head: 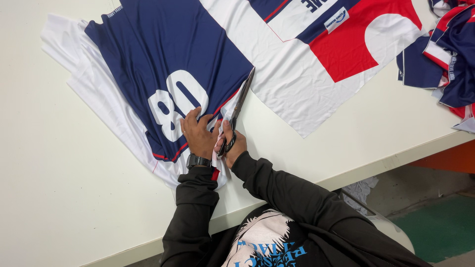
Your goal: The person lays a sports jersey flat on a table and uses scissors to cut along the side seams, separating the garment into two pieces. The person continues cutting along the edges to remove excess fabric from the main body of the jersey.
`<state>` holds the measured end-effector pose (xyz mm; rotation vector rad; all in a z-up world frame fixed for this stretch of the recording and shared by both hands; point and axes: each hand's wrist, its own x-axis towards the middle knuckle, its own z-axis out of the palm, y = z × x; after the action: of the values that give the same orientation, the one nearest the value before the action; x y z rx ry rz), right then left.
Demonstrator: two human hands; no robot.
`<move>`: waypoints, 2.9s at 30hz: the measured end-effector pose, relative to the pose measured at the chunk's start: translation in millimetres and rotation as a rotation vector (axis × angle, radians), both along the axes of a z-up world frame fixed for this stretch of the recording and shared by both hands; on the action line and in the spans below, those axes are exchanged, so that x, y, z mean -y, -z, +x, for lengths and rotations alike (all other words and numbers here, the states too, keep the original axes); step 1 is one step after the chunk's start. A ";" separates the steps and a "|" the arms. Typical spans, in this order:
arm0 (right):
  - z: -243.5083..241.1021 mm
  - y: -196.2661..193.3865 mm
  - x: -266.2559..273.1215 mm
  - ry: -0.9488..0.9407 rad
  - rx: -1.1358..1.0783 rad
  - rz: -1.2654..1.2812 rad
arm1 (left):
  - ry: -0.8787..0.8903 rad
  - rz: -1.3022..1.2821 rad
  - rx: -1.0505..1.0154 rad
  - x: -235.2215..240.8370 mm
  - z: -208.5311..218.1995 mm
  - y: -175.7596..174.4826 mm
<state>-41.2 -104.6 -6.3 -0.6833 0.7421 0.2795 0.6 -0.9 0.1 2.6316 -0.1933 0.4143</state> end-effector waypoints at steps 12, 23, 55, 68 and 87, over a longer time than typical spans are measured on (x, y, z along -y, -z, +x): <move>3.8 4.5 0.7 0.016 0.018 0.016 | 0.000 0.002 0.006 -1.1 0.4 0.8; 2.7 3.9 5.6 -0.012 0.011 0.049 | -0.007 0.010 0.000 1.6 1.5 -4.5; -35.4 44.9 502.0 -0.822 0.627 -1.851 | 0.043 0.307 -0.264 136.7 -139.9 -32.1; -181.8 7.4 377.0 -0.625 0.213 -0.281 | 0.087 0.314 -0.218 126.9 -48.0 -33.3; -132.9 2.5 261.2 -0.427 0.028 -0.322 | 0.025 0.292 -0.213 108.9 -79.1 -12.5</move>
<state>-174.1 -365.8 -8.8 -1.1516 0.6143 0.5457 -78.6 -109.8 12.5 2.9313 -0.2310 0.1002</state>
